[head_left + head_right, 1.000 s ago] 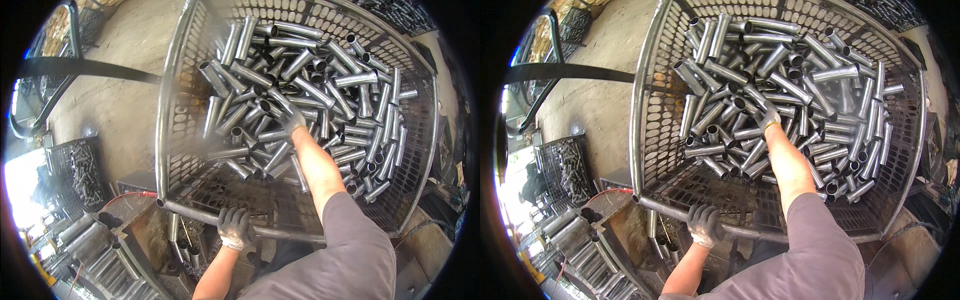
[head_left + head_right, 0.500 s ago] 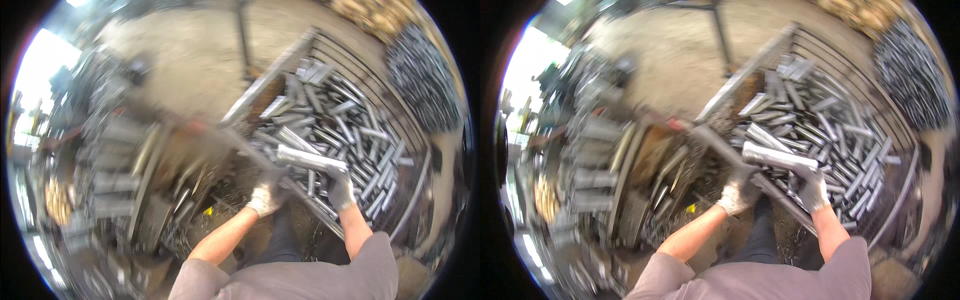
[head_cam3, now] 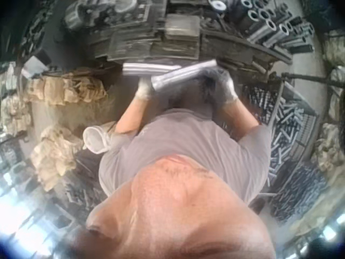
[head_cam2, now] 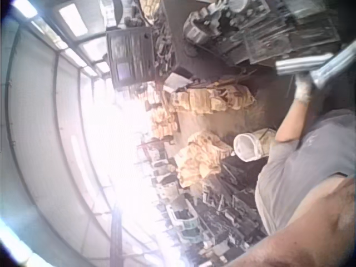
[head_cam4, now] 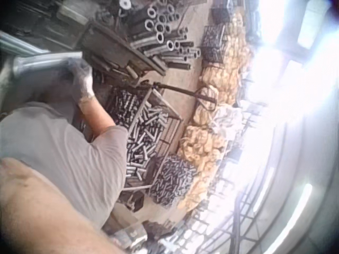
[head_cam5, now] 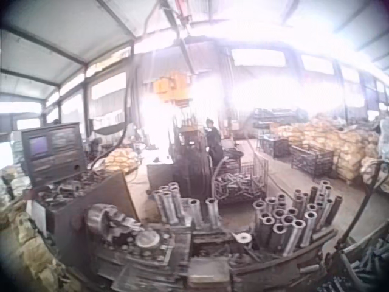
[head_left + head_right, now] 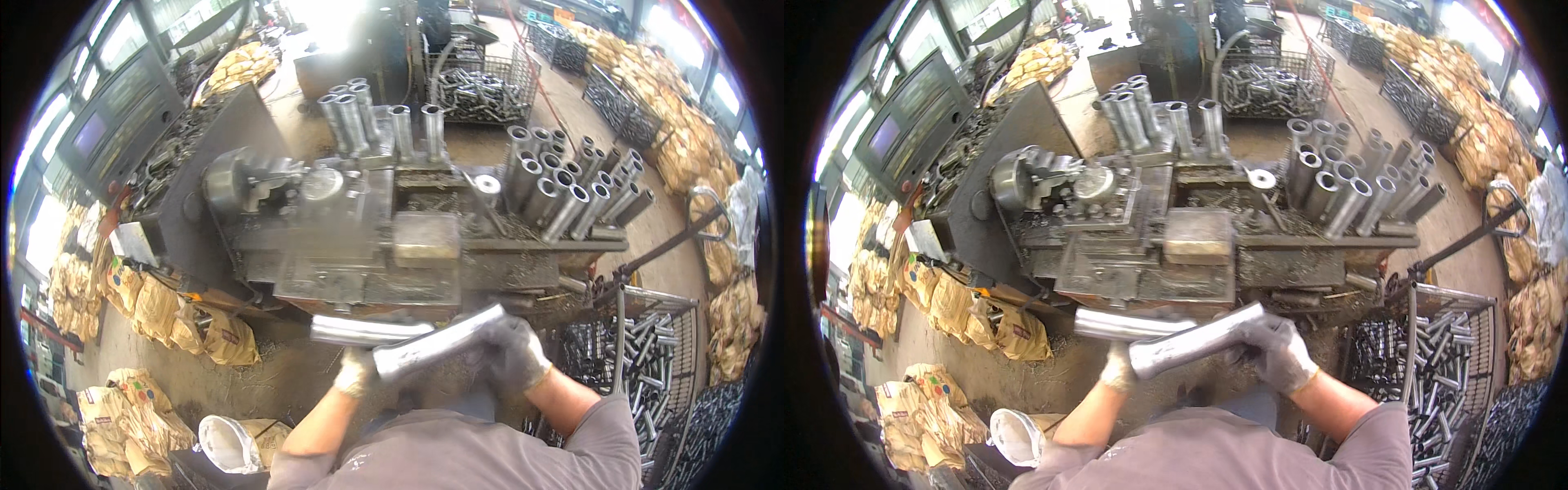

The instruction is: The person repeatedly loads hollow metal cylinders into a lathe chuck, secures them, and removes them after machining. The person places the processed cylinders into a nearby wire basket. The person wears gloves and uses the machine controls to operate the lathe.

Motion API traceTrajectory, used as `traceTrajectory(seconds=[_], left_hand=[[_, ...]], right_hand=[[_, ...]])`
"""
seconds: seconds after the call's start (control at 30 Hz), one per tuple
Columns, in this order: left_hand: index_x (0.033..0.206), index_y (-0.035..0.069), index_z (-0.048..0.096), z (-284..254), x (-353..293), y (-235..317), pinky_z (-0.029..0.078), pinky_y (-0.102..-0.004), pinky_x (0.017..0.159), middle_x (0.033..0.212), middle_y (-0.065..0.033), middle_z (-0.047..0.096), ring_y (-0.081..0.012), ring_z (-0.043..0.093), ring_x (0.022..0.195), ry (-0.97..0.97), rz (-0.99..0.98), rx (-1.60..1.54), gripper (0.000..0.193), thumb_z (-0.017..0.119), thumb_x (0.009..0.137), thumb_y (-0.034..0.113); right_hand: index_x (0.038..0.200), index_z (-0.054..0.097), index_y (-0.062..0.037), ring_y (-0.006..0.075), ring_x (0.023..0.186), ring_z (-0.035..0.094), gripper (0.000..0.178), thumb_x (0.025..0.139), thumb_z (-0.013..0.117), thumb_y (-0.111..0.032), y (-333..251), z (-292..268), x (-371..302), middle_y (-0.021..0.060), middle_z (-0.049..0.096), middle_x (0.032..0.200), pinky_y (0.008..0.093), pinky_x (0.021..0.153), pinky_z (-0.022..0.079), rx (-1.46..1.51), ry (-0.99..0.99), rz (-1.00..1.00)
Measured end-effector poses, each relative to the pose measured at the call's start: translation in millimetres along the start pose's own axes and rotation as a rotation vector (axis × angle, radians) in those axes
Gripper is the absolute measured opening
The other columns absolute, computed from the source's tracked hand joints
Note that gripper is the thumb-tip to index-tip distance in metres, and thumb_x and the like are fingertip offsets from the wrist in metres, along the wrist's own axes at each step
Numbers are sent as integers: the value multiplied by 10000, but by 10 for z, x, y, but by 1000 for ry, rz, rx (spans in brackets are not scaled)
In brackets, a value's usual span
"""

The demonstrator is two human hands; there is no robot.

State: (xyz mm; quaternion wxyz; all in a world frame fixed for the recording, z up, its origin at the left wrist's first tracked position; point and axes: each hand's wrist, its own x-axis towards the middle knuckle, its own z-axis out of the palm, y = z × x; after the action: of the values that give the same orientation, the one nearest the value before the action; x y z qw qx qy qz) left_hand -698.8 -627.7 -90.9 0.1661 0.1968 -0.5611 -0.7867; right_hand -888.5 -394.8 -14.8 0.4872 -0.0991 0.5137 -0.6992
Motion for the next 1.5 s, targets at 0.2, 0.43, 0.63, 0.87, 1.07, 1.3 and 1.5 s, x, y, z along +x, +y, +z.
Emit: traceTrajectory(seconds=[0.2,0.43,0.63,0.87,1.07,1.3,1.5], left_hand=[[1205,49,735,-1921,-226,933,603,-425,991,1162,-103,785,-225,740,1079,706,120,589,463,918,793,153],[1185,18,758,-2776,1054,1085,608,-368,984,1143,-152,812,-268,785,1061,613,55,677,649,965,611,240],[1254,73,713,-2560,1353,1076,622,-427,978,1167,-203,794,-341,780,1104,430,-178,1030,720,957,683,438],[1365,108,648,-2851,1402,1093,604,-480,998,1300,-219,739,-391,724,1196,157,-111,1068,696,893,805,441],[1524,71,525,-3019,1507,921,569,-467,1075,1384,-221,693,-426,683,1264,8,214,1075,832,885,831,355],[1403,-46,608,-4146,986,1515,537,-454,1127,1367,-249,690,-384,692,1264,456,729,860,551,792,906,106],[1501,-33,493,-4335,2118,2512,332,-617,1256,1482,-290,574,-503,512,1420,619,852,1505,807,832,818,234]], right_hand=[[1113,733,77,147,596,694,204,982,684,-72,-1257,1140,924,120,772,814,246,500,540,-475,164,-841],[1097,790,-36,371,885,760,404,930,751,-402,-1967,1838,3705,219,772,928,434,835,586,-1405,291,-1003],[1332,739,-55,431,1128,733,607,904,721,-486,-1824,1809,5235,258,777,1147,496,993,568,-1555,333,-729],[1346,720,-31,356,1135,763,599,885,746,-412,-1682,3459,4018,183,771,1287,462,1029,591,-1954,-291,-529],[1325,764,-41,276,1234,719,696,779,873,-459,-642,3620,5058,135,775,1325,391,1041,585,-2226,-976,-21],[1196,798,-79,187,850,713,299,923,806,-201,-1297,3130,4517,74,784,1097,341,764,595,-1137,11,-683],[1116,772,-52,280,759,746,285,901,760,-239,-1705,4092,4759,188,779,998,405,701,616,-1408,443,-881]])
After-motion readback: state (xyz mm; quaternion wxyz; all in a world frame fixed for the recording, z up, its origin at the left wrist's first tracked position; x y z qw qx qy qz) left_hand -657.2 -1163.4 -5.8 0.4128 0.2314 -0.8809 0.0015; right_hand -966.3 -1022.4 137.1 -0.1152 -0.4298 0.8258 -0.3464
